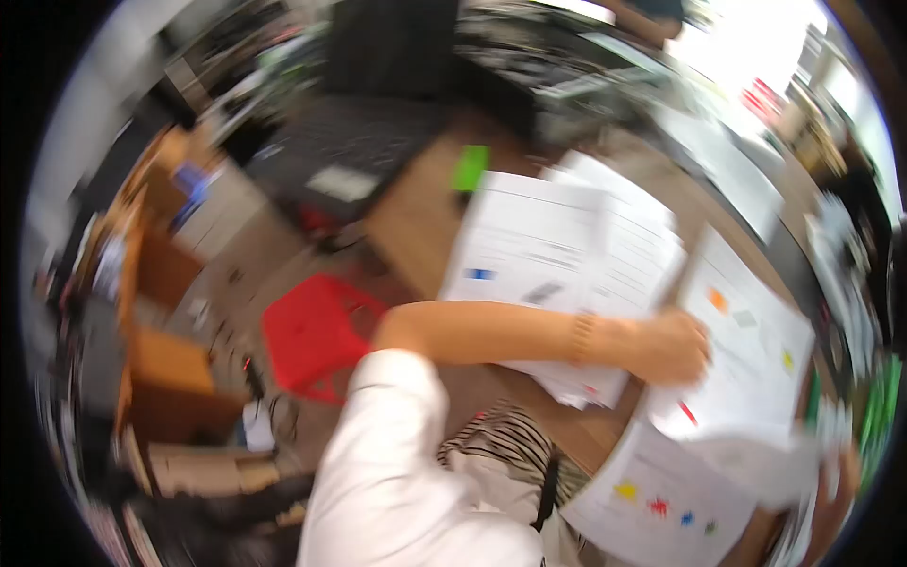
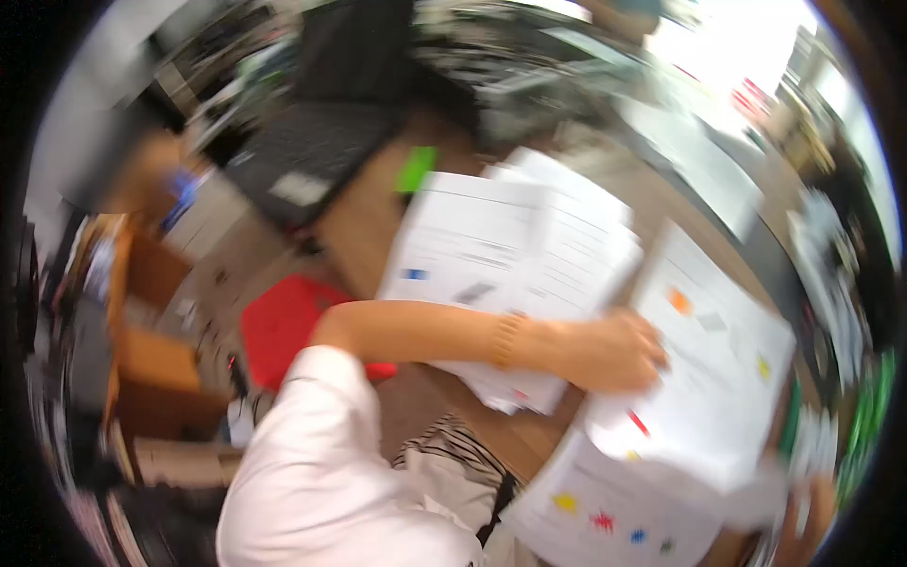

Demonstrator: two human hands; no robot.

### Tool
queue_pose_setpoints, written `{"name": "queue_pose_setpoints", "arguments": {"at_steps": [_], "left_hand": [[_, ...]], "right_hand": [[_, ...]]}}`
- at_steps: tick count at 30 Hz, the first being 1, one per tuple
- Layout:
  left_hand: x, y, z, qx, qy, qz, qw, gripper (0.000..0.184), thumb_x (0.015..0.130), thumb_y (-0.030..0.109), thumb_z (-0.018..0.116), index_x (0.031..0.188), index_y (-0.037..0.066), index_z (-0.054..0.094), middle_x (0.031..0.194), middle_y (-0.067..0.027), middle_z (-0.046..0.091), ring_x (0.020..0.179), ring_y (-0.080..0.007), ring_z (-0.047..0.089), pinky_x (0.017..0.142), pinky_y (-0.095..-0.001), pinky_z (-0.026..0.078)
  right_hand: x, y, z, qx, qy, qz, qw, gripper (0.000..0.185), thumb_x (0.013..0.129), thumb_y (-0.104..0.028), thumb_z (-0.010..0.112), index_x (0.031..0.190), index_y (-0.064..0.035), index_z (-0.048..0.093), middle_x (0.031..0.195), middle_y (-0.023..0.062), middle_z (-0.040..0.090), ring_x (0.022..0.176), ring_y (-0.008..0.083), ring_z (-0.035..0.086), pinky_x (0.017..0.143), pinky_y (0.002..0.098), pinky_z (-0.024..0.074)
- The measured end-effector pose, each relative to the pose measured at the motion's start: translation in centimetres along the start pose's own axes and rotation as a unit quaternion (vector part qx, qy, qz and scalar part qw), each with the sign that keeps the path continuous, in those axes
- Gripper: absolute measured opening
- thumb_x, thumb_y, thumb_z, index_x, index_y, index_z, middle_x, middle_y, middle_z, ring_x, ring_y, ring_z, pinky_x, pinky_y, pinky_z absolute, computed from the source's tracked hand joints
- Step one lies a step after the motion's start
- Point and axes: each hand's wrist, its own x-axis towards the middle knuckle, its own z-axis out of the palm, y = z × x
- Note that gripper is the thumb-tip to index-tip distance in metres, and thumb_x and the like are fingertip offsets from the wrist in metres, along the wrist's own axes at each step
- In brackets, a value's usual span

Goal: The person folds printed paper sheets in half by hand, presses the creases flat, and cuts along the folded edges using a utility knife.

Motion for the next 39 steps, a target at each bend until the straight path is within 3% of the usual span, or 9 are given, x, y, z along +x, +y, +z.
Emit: {"name": "queue_pose_setpoints", "arguments": {"at_steps": [3,6,7,9,12,14,20,23,39], "left_hand": [[-0.2,0.5,-1.4,-0.134,0.021,-0.151,0.979,0.013,0.078,0.008,0.055,0.088,0.004,0.063,0.091,-0.0139,0.066,0.088,-0.0295,0.062,0.077,-0.0386,0.049],[1.0,1.1,-4.6,-0.265,0.061,-0.386,0.882,0.021,0.088,0.008,0.042,0.106,-0.002,0.049,0.071,-0.017,0.061,0.056,-0.0357,0.057,0.059,-0.0413,0.047],[1.1,1.5,-5.7,-0.304,0.102,-0.419,0.85,0.024,0.091,0.011,0.043,0.111,-0.001,0.047,0.077,-0.0171,0.058,0.064,-0.0341,0.056,0.065,-0.0398,0.046],[0.7,0.3,-4.7,-0.13,0.23,-0.224,0.938,0.04,0.091,0.023,0.05,0.124,0.0,0.043,0.121,-0.0219,0.049,0.111,-0.0342,0.047,0.094,-0.0418,0.035],[1.4,1.6,-5.0,-0.003,0.173,-0.113,0.978,0.049,0.088,0.029,0.054,0.128,0.004,0.044,0.129,-0.0193,0.047,0.119,-0.0348,0.044,0.101,-0.0435,0.031],[1.4,2.4,-4.5,0.032,0.003,-0.014,0.999,0.054,0.083,0.029,0.059,0.132,0.01,0.045,0.137,-0.0181,0.041,0.128,-0.0353,0.038,0.107,-0.0457,0.027],[0.3,1.6,-2.9,-0.04,-0.151,-0.129,0.979,0.053,0.087,0.032,0.052,0.135,0.012,0.042,0.136,-0.0184,0.043,0.129,-0.0355,0.036,0.108,-0.0476,0.025],[0.6,1.8,-3.4,-0.046,-0.173,-0.153,0.972,0.05,0.091,0.029,0.046,0.137,0.013,0.039,0.14,-0.0164,0.04,0.132,-0.0342,0.033,0.109,-0.0474,0.022],[0.6,1.5,-3.2,-0.03,-0.189,-0.188,0.963,0.048,0.092,0.034,0.042,0.136,0.016,0.043,0.143,-0.0114,0.037,0.134,-0.0309,0.029,0.11,-0.0485,0.019]], "right_hand": [[6.9,-0.4,3.4,0.1,0.029,-0.078,0.991,0.03,0.065,0.005,0.067,0.093,-0.0005,0.057,0.098,0.0134,0.062,0.091,0.0301,0.058,0.085,0.0369,0.043],[13.5,-0.5,5.2,0.171,-0.192,-0.099,0.961,0.02,0.07,-0.001,0.064,0.087,-0.0005,0.056,0.077,0.014,0.057,0.081,0.0307,0.056,0.072,0.0376,0.044],[14.8,-0.3,6.5,0.142,-0.163,-0.138,0.967,0.019,0.067,0.003,0.063,0.085,0.0026,0.056,0.077,0.0154,0.057,0.072,0.0292,0.057,0.068,0.0356,0.045],[17.3,-0.5,8.5,0.145,-0.135,-0.121,0.973,0.022,0.068,0.001,0.063,0.089,0.0012,0.057,0.077,0.0141,0.058,0.074,0.028,0.057,0.069,0.0368,0.045],[19.9,-1.0,11.0,0.143,-0.084,-0.124,0.978,0.02,0.07,0.001,0.062,0.089,0.0002,0.057,0.08,0.0148,0.06,0.081,0.0288,0.059,0.072,0.0383,0.0463],[20.3,-2.6,11.2,0.135,-0.095,-0.079,0.983,0.023,0.072,-0.001,0.063,0.095,-0.0003,0.058,0.088,0.0151,0.061,0.089,0.029,0.059,0.076,0.0387,0.0464],[15.3,-6.1,13.2,-0.069,0.072,-0.03,0.995,0.054,0.085,-0.022,0.061,0.133,-0.0063,0.042,0.13,0.0191,0.047,0.118,0.0334,0.047,0.1,0.0439,0.0361],[10.3,-8.7,10.8,0.099,-0.095,-0.006,0.991,0.048,0.095,-0.035,0.044,0.137,-0.0125,0.038,0.136,0.0215,0.042,0.129,0.036,0.037,0.107,0.047,0.0279],[7.1,-9.0,14.0,0.102,-0.033,-0.014,0.994,0.045,0.097,-0.037,0.039,0.135,-0.0127,0.043,0.137,0.0193,0.042,0.132,0.0337,0.034,0.108,0.049,0.0232]]}}
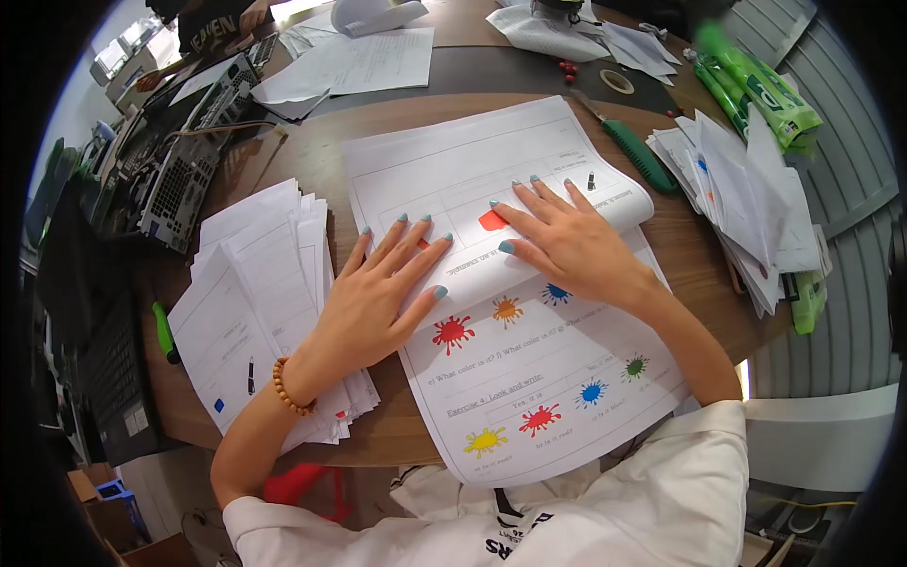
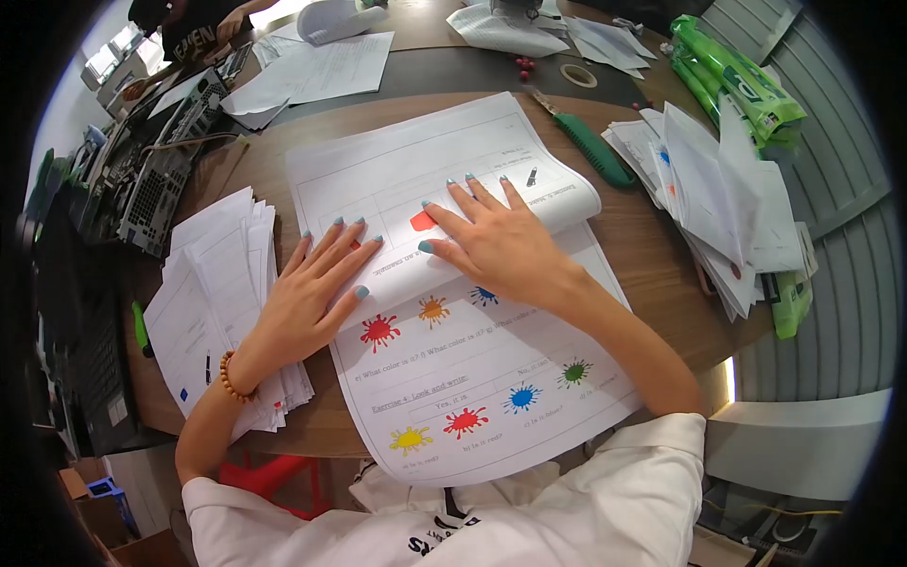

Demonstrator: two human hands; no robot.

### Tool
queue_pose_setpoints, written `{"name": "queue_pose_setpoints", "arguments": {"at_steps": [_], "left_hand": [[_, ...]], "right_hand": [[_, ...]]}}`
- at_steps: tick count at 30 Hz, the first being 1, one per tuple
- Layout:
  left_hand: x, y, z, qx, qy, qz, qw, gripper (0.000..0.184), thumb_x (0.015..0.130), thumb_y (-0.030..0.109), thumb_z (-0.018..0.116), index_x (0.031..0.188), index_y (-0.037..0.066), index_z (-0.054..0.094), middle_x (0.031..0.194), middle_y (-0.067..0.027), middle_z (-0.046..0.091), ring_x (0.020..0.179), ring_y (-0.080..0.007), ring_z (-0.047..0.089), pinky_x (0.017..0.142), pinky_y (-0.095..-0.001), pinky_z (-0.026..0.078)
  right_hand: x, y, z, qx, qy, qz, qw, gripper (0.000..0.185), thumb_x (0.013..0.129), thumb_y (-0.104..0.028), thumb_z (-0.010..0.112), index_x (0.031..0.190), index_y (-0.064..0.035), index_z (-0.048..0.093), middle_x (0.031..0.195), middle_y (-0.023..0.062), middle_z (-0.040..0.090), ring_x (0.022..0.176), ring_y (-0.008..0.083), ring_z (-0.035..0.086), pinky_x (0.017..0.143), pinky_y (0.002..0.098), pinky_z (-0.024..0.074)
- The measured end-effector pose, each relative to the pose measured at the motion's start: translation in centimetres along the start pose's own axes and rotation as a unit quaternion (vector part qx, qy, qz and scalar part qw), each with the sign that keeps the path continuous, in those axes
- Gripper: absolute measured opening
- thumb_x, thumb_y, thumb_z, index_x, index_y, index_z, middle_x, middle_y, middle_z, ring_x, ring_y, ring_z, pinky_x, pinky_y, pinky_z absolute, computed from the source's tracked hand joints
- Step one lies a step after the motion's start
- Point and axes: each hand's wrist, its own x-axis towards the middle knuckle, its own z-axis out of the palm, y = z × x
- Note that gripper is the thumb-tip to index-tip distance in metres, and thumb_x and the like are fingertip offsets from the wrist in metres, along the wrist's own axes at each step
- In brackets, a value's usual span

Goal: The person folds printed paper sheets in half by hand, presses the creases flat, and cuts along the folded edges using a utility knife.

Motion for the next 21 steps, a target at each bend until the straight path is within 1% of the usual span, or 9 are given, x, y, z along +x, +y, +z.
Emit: {"name": "queue_pose_setpoints", "arguments": {"at_steps": [1,3,8,10,14,16,20,21], "left_hand": [[0.0,0.1,-0.1,0.0,-0.001,0.001,1.0,0.048,0.092,0.034,0.042,0.136,0.016,0.043,0.143,-0.0114,0.037,0.134,-0.0309,0.029,0.11,-0.0485,0.019],[0.1,0.2,-0.4,-0.008,-0.034,-0.015,0.999,0.051,0.089,0.025,0.044,0.139,0.016,0.039,0.147,-0.0098,0.031,0.138,-0.0292,0.022,0.112,-0.0479,0.013],[0.2,0.3,-0.6,-0.009,-0.039,-0.016,0.999,0.051,0.089,0.027,0.044,0.139,0.016,0.039,0.147,-0.0095,0.031,0.138,-0.0292,0.021,0.112,-0.048,0.013],[0.1,0.3,-0.5,-0.008,-0.04,-0.017,0.999,0.051,0.09,0.027,0.044,0.139,0.017,0.039,0.147,-0.0093,0.03,0.138,-0.0292,0.021,0.112,-0.0479,0.012],[0.2,0.1,-0.4,-0.003,-0.043,-0.018,0.999,0.051,0.09,0.029,0.043,0.14,0.018,0.038,0.148,-0.0083,0.03,0.139,-0.0289,0.02,0.113,-0.0476,0.011],[0.1,0.1,-0.3,0.001,-0.043,-0.02,0.999,0.051,0.091,0.03,0.043,0.14,0.019,0.038,0.148,-0.0079,0.029,0.139,-0.0288,0.019,0.113,-0.0474,0.01],[0.2,0.1,-0.3,0.004,-0.041,-0.023,0.999,0.051,0.091,0.033,0.043,0.14,0.02,0.038,0.148,-0.0068,0.029,0.139,-0.0284,0.018,0.113,-0.0477,0.01],[0.2,0.2,-0.3,0.006,-0.04,-0.023,0.999,0.051,0.091,0.034,0.043,0.14,0.02,0.038,0.148,-0.0065,0.029,0.139,-0.0284,0.018,0.112,-0.0479,0.01]], "right_hand": [[-0.1,-0.1,0.1,0.003,0.004,0.001,1.0,0.046,0.097,-0.037,0.039,0.135,-0.0127,0.043,0.137,0.0193,0.042,0.131,0.0338,0.034,0.107,0.049,0.0237],[-0.2,-0.2,0.1,0.003,0.005,0.003,1.0,0.046,0.096,-0.037,0.04,0.135,-0.0125,0.043,0.137,0.0194,0.042,0.131,0.0339,0.034,0.107,0.049,0.0242],[-0.3,-0.1,0.3,0.005,0.002,0.005,1.0,0.047,0.096,-0.037,0.041,0.135,-0.0117,0.042,0.137,0.0207,0.041,0.131,0.0349,0.035,0.106,0.049,0.026],[-0.3,0.0,0.9,0.012,0.053,-0.017,0.998,0.048,0.095,-0.042,0.041,0.13,-0.009,0.048,0.132,0.0241,0.046,0.125,0.0382,0.042,0.101,0.0529,0.0323],[-0.3,-0.2,0.9,0.014,0.057,-0.016,0.998,0.048,0.094,-0.041,0.043,0.129,-0.0076,0.048,0.13,0.0256,0.046,0.123,0.0398,0.043,0.1,0.0537,0.0327],[-0.3,-0.4,0.4,0.031,0.006,0.002,0.999,0.047,0.095,-0.034,0.045,0.133,-0.0073,0.042,0.136,0.0256,0.039,0.129,0.0412,0.035,0.104,0.052,0.0278],[-0.4,-0.5,0.9,0.032,0.004,-0.003,0.999,0.048,0.094,-0.032,0.048,0.133,-0.0048,0.041,0.137,0.0275,0.037,0.129,0.044,0.033,0.103,0.0546,0.0272],[-0.5,-0.5,1.3,0.021,0.01,-0.006,1.0,0.051,0.094,-0.035,0.046,0.134,-0.0038,0.04,0.137,0.0286,0.035,0.128,0.0448,0.033,0.102,0.0569,0.0276]]}}
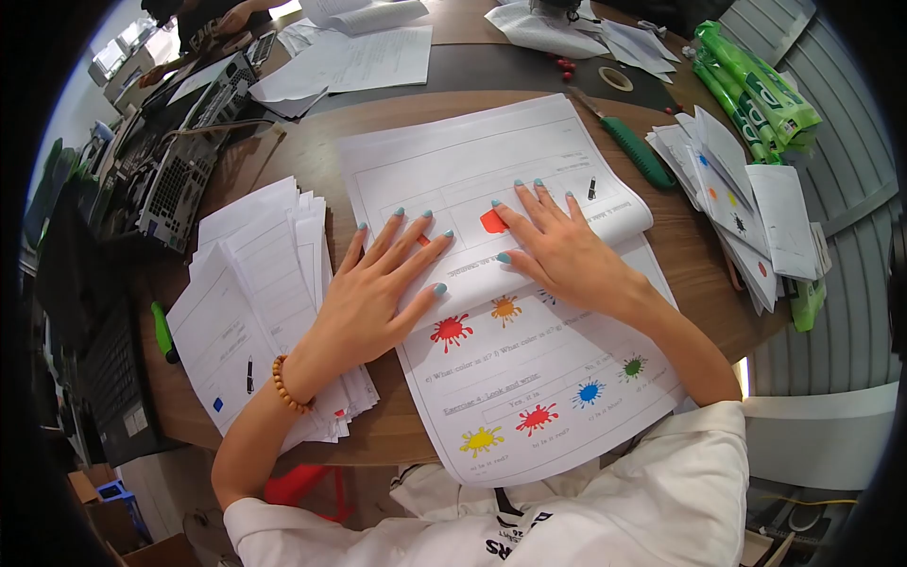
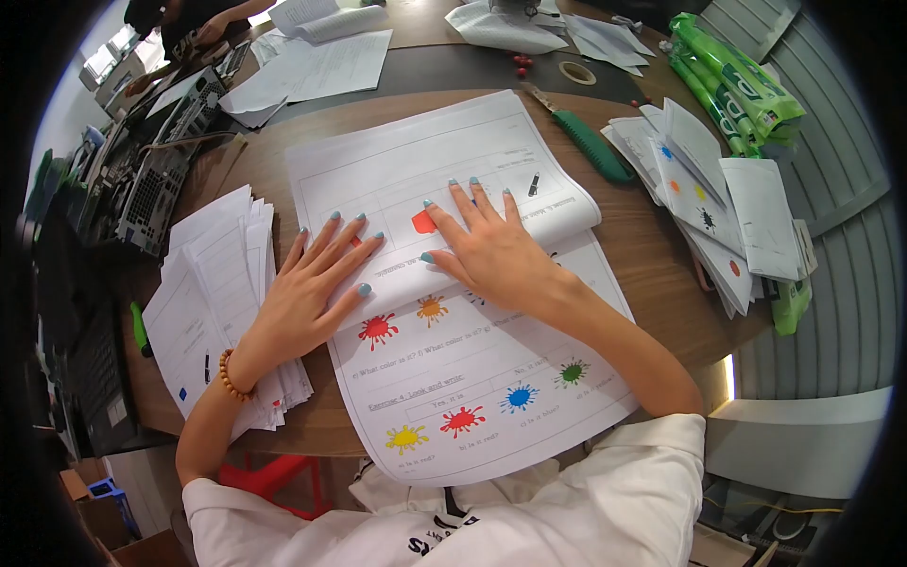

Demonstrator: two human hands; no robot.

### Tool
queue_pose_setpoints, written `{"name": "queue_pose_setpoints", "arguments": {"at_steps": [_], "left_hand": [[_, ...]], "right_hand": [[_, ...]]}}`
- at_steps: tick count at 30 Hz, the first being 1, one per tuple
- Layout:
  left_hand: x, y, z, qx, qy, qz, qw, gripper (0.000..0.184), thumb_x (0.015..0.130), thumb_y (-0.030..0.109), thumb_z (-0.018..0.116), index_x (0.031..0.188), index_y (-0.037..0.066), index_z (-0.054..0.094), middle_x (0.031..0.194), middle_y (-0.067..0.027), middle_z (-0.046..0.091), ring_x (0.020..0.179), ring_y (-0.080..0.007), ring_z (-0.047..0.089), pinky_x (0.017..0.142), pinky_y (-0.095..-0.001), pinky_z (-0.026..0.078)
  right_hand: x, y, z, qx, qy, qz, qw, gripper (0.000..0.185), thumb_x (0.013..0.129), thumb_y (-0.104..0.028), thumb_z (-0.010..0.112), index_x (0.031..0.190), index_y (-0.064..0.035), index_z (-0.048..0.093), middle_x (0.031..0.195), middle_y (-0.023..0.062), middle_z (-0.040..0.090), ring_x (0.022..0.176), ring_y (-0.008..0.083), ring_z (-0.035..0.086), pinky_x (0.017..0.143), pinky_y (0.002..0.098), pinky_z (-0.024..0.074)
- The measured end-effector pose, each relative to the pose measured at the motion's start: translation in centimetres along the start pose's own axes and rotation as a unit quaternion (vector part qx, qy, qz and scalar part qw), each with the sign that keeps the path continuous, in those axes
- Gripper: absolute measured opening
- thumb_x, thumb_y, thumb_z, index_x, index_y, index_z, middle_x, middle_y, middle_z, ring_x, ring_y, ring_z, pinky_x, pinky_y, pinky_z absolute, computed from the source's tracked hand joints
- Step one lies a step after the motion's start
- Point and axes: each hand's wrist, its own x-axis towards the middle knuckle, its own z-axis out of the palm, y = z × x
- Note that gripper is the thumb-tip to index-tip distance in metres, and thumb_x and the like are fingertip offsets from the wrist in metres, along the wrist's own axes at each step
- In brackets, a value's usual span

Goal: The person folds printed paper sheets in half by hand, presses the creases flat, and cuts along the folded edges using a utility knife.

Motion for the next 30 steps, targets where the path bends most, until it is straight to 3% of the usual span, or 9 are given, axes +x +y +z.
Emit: {"name": "queue_pose_setpoints", "arguments": {"at_steps": [13,16,19,21,23,25,26,29,30], "left_hand": [[0.0,-0.2,0.7,0.014,0.018,0.004,1.0,0.053,0.089,0.039,0.044,0.14,0.023,0.038,0.148,-0.0061,0.03,0.139,-0.0288,0.019,0.112,-0.0474,0.012],[0.2,-0.1,0.6,0.024,0.032,0.011,0.999,0.048,0.091,0.033,0.044,0.138,0.022,0.041,0.147,-0.0062,0.031,0.138,-0.0295,0.022,0.112,-0.048,0.013],[0.5,0.0,0.6,0.011,0.07,0.104,0.992,0.043,0.092,0.024,0.044,0.135,0.02,0.046,0.145,-0.006,0.034,0.136,-0.0285,0.027,0.112,-0.0476,0.016],[0.5,-0.1,1.0,-0.017,0.01,0.195,0.981,0.04,0.091,0.021,0.05,0.131,0.02,0.049,0.141,-0.0049,0.04,0.132,-0.0253,0.034,0.11,-0.0459,0.022],[0.3,0.1,0.9,-0.048,0.005,0.174,0.983,0.038,0.092,0.021,0.049,0.129,0.021,0.052,0.139,-0.0042,0.044,0.132,-0.0233,0.035,0.111,-0.0444,0.022],[0.4,0.3,0.7,-0.023,0.0,0.164,0.986,0.038,0.092,0.021,0.048,0.129,0.022,0.052,0.138,-0.004,0.045,0.132,-0.0227,0.035,0.111,-0.0448,0.022],[0.3,0.3,0.6,-0.026,-0.002,0.168,0.986,0.038,0.092,0.021,0.048,0.129,0.022,0.052,0.138,-0.004,0.045,0.132,-0.0227,0.035,0.111,-0.0448,0.022],[0.3,0.5,0.2,-0.029,-0.011,0.157,0.987,0.04,0.091,0.014,0.044,0.129,0.022,0.053,0.14,-0.0045,0.042,0.134,-0.0243,0.032,0.112,-0.0462,0.02],[0.3,0.6,0.0,-0.029,-0.02,0.149,0.988,0.04,0.09,0.013,0.044,0.129,0.022,0.053,0.14,-0.0037,0.043,0.134,-0.0238,0.032,0.112,-0.0463,0.019]], "right_hand": [[-0.5,-0.5,0.4,0.044,-0.043,0.043,0.997,0.054,0.096,-0.028,0.04,0.142,-0.006,0.024,0.149,0.0237,0.012,0.138,0.0417,0.009,0.109,0.0567,0.0077],[-0.6,-0.4,0.1,0.074,-0.048,0.047,0.995,0.054,0.096,-0.029,0.039,0.142,-0.0064,0.023,0.149,0.0233,0.011,0.138,0.0408,0.009,0.109,0.0562,0.0071],[-0.6,-0.1,0.6,0.085,-0.023,0.033,0.996,0.054,0.096,-0.032,0.038,0.142,-0.0058,0.025,0.147,0.0262,0.015,0.137,0.0426,0.01,0.108,0.0585,0.0069],[-0.6,-0.2,0.8,0.07,-0.019,0.036,0.997,0.055,0.096,-0.033,0.038,0.141,-0.0041,0.025,0.147,0.026,0.015,0.138,0.0416,0.01,0.108,0.0579,0.0069],[-0.5,-1.0,0.9,0.054,-0.017,0.037,0.998,0.056,0.096,-0.034,0.039,0.141,-0.0024,0.026,0.148,0.0258,0.014,0.138,0.0405,0.01,0.109,0.0574,0.0069],[-0.8,-2.7,1.2,-0.096,0.051,0.012,0.994,0.061,0.096,-0.036,0.04,0.138,0.0062,0.027,0.147,0.0264,0.018,0.138,0.0385,0.014,0.109,0.0563,0.0094],[-1.2,-3.7,0.9,-0.056,0.031,-0.042,0.997,0.068,0.095,-0.039,0.04,0.135,0.0138,0.027,0.145,0.0273,0.022,0.137,0.038,0.018,0.11,0.0516,0.0123],[-3.5,-5.6,0.7,0.117,0.034,-0.019,0.992,0.071,0.094,-0.042,0.04,0.134,0.0152,0.026,0.144,0.028,0.025,0.136,0.038,0.02,0.112,0.0464,0.0144],[-4.3,-4.3,0.5,0.067,0.01,0.006,0.998,0.073,0.094,-0.044,0.04,0.135,0.0142,0.025,0.144,0.0283,0.023,0.137,0.0371,0.019,0.113,0.0428,0.013]]}}
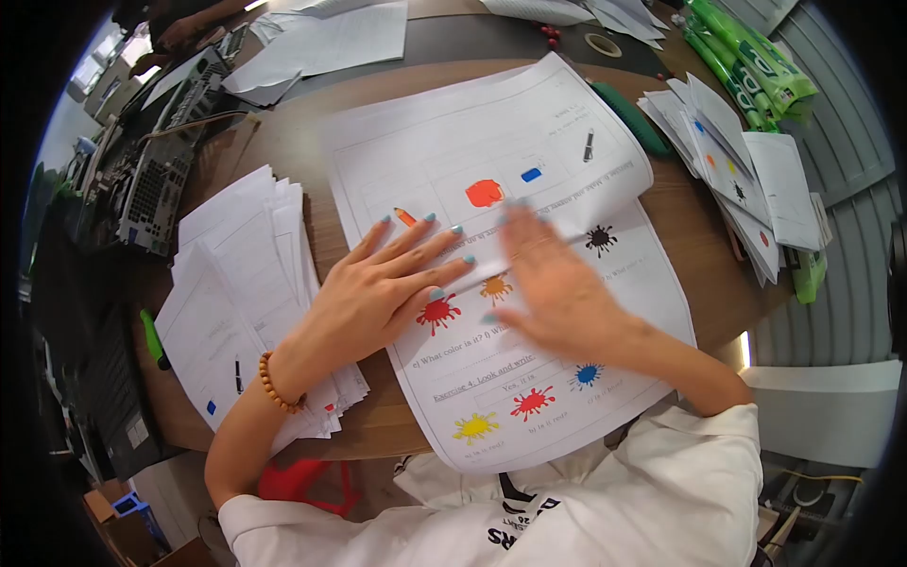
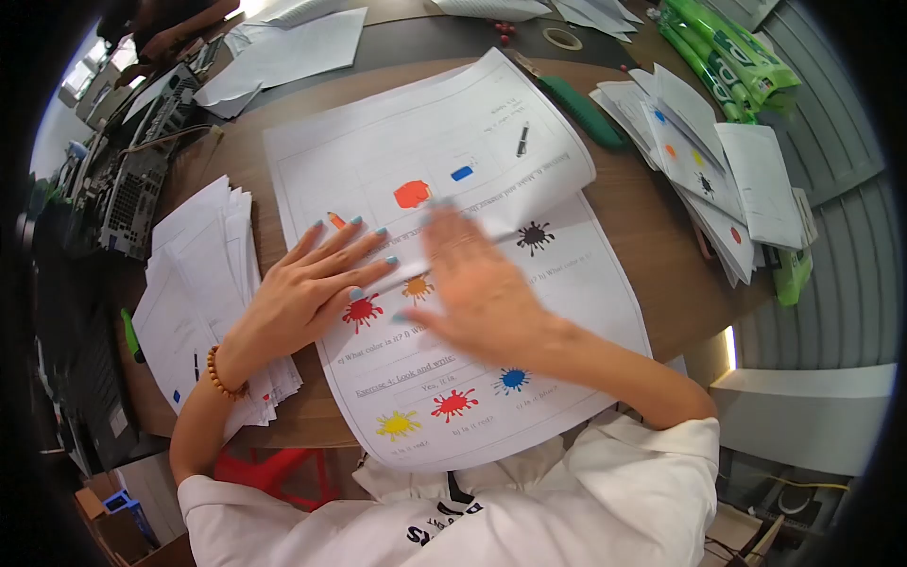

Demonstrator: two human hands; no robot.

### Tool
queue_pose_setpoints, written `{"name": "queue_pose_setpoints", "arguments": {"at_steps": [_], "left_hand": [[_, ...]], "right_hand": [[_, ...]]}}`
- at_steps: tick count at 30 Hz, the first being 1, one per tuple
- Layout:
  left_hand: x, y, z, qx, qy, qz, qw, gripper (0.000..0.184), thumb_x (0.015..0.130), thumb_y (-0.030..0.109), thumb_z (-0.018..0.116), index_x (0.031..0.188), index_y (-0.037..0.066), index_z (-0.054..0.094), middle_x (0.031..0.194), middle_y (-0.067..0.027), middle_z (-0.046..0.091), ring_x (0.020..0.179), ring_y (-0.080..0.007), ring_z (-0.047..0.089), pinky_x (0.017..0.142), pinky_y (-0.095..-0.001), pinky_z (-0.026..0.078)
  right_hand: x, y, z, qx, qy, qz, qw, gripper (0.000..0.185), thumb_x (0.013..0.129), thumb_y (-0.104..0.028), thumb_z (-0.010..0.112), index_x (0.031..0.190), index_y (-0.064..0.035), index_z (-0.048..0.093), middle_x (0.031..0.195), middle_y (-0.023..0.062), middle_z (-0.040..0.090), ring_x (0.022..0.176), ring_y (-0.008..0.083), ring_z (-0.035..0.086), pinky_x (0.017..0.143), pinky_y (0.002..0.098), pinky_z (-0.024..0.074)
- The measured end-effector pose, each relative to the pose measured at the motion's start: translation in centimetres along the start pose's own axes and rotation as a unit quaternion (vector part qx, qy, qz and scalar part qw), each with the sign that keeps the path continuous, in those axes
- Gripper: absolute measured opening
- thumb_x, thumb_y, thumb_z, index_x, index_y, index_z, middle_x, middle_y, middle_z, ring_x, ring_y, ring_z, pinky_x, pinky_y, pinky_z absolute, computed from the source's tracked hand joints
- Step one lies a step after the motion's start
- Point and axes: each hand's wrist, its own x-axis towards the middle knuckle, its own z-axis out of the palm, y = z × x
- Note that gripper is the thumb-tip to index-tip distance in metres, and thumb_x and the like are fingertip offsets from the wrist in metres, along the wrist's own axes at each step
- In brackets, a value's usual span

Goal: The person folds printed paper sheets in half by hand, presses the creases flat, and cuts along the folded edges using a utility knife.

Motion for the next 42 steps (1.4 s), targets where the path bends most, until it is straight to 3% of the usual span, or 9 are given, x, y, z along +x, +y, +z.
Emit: {"name": "queue_pose_setpoints", "arguments": {"at_steps": [10,17,23,27,33,37,39,40,42], "left_hand": [[0.0,-0.2,-0.5,-0.015,-0.039,-0.012,0.999,0.043,0.095,0.021,0.031,0.136,0.019,0.044,0.143,-0.0035,0.039,0.137,-0.0248,0.024,0.114,-0.0449,0.011],[0.1,-0.4,-0.9,-0.173,-0.067,-0.072,0.98,0.053,0.099,0.03,0.011,0.147,0.008,0.008,0.144,-0.0056,0.036,0.138,-0.0254,0.02,0.114,-0.0432,0.003],[0.1,-0.8,-0.7,-0.179,-0.066,-0.071,0.979,0.053,0.099,0.03,0.011,0.147,0.008,0.007,0.145,-0.0056,0.035,0.139,-0.025,0.02,0.114,-0.0426,0.003],[-0.1,-0.6,-0.3,-0.133,-0.059,-0.052,0.988,0.053,0.099,0.029,0.014,0.147,0.008,0.007,0.146,-0.0047,0.034,0.139,-0.0241,0.019,0.114,-0.0423,0.002],[-0.2,-0.2,-0.6,-0.073,-0.061,-0.035,0.995,0.051,0.096,0.019,0.024,0.145,0.006,0.017,0.145,-0.006,0.034,0.138,-0.0212,0.021,0.114,-0.0415,0.003],[-0.2,-0.3,-0.5,-0.057,-0.074,-0.033,0.995,0.052,0.097,0.024,0.022,0.146,0.008,0.017,0.149,-0.006,0.026,0.14,-0.0224,0.016,0.114,-0.0418,0.0],[-0.4,-0.3,-0.3,-0.027,-0.082,-0.028,0.996,0.051,0.097,0.024,0.024,0.146,0.009,0.019,0.15,-0.006,0.024,0.14,-0.0223,0.014,0.114,-0.0422,0.0],[-0.3,-0.3,-0.3,0.001,-0.088,-0.011,0.996,0.05,0.097,0.024,0.025,0.145,0.012,0.022,0.151,-0.0052,0.022,0.14,-0.0223,0.013,0.114,-0.0426,0.0],[-0.4,-0.5,0.1,0.011,-0.087,-0.01,0.996,0.046,0.097,0.026,0.028,0.143,0.025,0.031,0.151,-0.0013,0.02,0.141,-0.0203,0.011,0.114,-0.0445,0.0]], "right_hand": [[-4.9,4.4,-1.6,-0.209,-0.002,0.21,0.955,0.075,0.092,-0.048,0.041,0.133,0.0137,0.031,0.142,0.0271,0.03,0.135,0.0354,0.026,0.112,0.0474,0.0129],[-0.1,-7.0,0.1,-0.041,0.028,-0.013,0.999,0.078,0.082,-0.05,0.057,0.118,0.0176,0.046,0.125,0.0332,0.046,0.121,0.0408,0.044,0.105,0.0452,0.0309],[2.1,-10.0,2.3,0.014,0.01,-0.137,0.99,0.074,0.083,-0.049,0.055,0.117,0.0162,0.048,0.121,0.0304,0.05,0.119,0.0396,0.046,0.104,0.0439,0.0324],[0.2,-6.0,0.3,0.175,0.0,-0.031,0.984,0.062,0.085,-0.033,0.058,0.126,0.0103,0.043,0.13,0.0232,0.047,0.124,0.0336,0.043,0.105,0.0452,0.0306],[-6.3,10.3,-2.0,-0.105,0.08,0.191,0.973,0.053,0.093,-0.028,0.049,0.129,0.0105,0.039,0.129,0.0285,0.045,0.122,0.0387,0.043,0.107,0.0488,0.0247],[-6.8,9.1,-4.2,-0.027,0.165,0.256,0.952,0.05,0.094,-0.023,0.046,0.13,0.0102,0.037,0.133,0.0243,0.044,0.123,0.0347,0.044,0.106,0.0463,0.0289],[-5.7,4.8,-5.2,0.503,0.192,0.249,0.805,0.044,0.094,-0.016,0.046,0.127,0.0118,0.038,0.134,0.022,0.042,0.126,0.0307,0.043,0.103,0.0411,0.0362],[-5.5,4.3,-5.2,0.507,0.198,0.245,0.802,0.044,0.094,-0.016,0.046,0.127,0.0118,0.038,0.134,0.022,0.042,0.126,0.0307,0.043,0.103,0.0411,0.0362],[-5.1,3.6,-5.0,0.845,0.104,0.331,0.407,0.041,0.093,-0.014,0.046,0.128,0.0061,0.039,0.136,0.0206,0.039,0.125,0.0308,0.043,0.098,0.0336,0.0417]]}}
